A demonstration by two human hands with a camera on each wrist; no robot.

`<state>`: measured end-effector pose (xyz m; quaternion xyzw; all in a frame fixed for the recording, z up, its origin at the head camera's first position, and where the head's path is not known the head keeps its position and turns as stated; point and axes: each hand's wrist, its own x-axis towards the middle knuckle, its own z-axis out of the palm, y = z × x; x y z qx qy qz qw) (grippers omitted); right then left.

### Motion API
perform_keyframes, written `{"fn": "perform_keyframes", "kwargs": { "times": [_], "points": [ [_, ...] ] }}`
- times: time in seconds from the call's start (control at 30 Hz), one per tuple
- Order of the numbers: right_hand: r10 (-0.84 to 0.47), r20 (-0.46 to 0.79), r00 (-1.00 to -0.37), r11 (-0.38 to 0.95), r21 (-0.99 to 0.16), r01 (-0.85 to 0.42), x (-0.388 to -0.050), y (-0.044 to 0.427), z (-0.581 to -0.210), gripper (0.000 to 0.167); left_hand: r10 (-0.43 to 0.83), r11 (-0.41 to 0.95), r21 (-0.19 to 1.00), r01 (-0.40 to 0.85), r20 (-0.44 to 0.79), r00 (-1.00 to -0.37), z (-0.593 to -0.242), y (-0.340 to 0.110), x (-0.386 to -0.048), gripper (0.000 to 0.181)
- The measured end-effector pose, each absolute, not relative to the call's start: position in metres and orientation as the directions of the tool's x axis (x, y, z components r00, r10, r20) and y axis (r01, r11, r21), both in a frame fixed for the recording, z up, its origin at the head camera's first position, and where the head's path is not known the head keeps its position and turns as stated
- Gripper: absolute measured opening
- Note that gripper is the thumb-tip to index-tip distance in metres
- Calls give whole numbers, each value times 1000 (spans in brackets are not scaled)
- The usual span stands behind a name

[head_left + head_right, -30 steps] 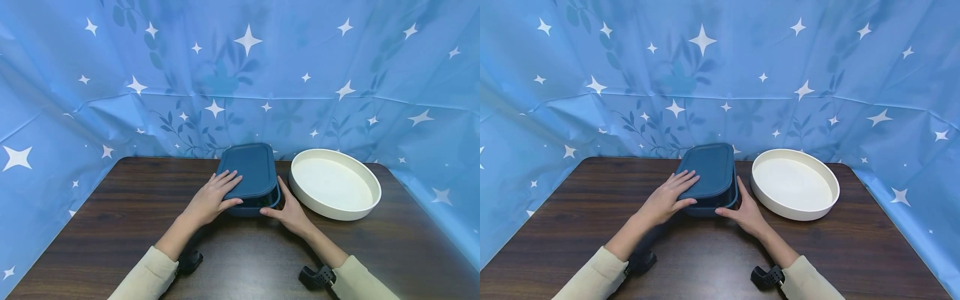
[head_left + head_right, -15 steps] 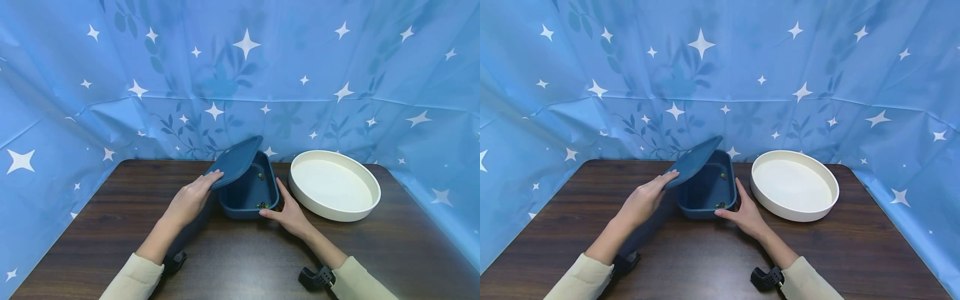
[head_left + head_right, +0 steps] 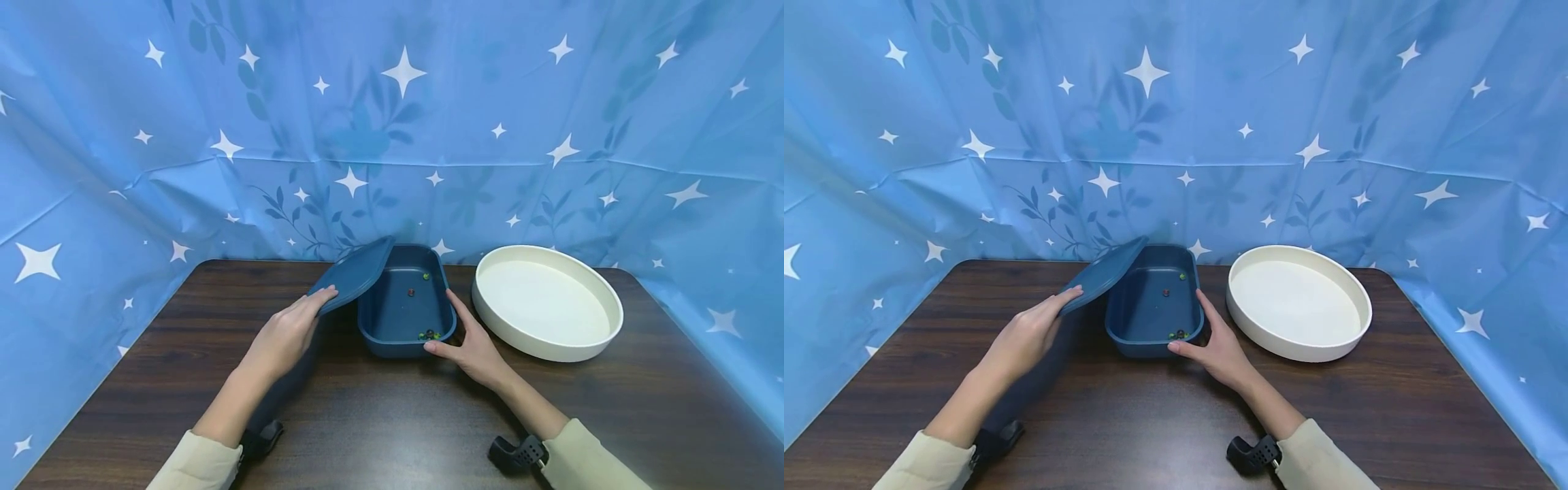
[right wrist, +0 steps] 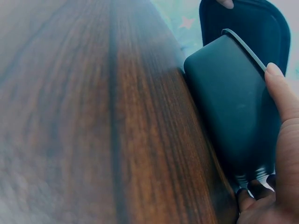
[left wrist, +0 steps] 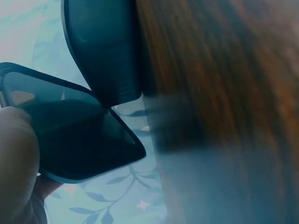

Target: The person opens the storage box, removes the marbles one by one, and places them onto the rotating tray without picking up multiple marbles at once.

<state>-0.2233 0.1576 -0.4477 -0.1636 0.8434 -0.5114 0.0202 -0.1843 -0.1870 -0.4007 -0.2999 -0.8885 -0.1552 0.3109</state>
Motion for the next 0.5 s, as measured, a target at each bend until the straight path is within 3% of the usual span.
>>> {"fn": "perform_keyframes", "kwargs": {
  "times": [0.5],
  "points": [
    [-275,120,-954,445,-864,-237,-222,156,-446,101,410,798,176,576,542,-734,-406,-200,-179,64]
  ]
}}
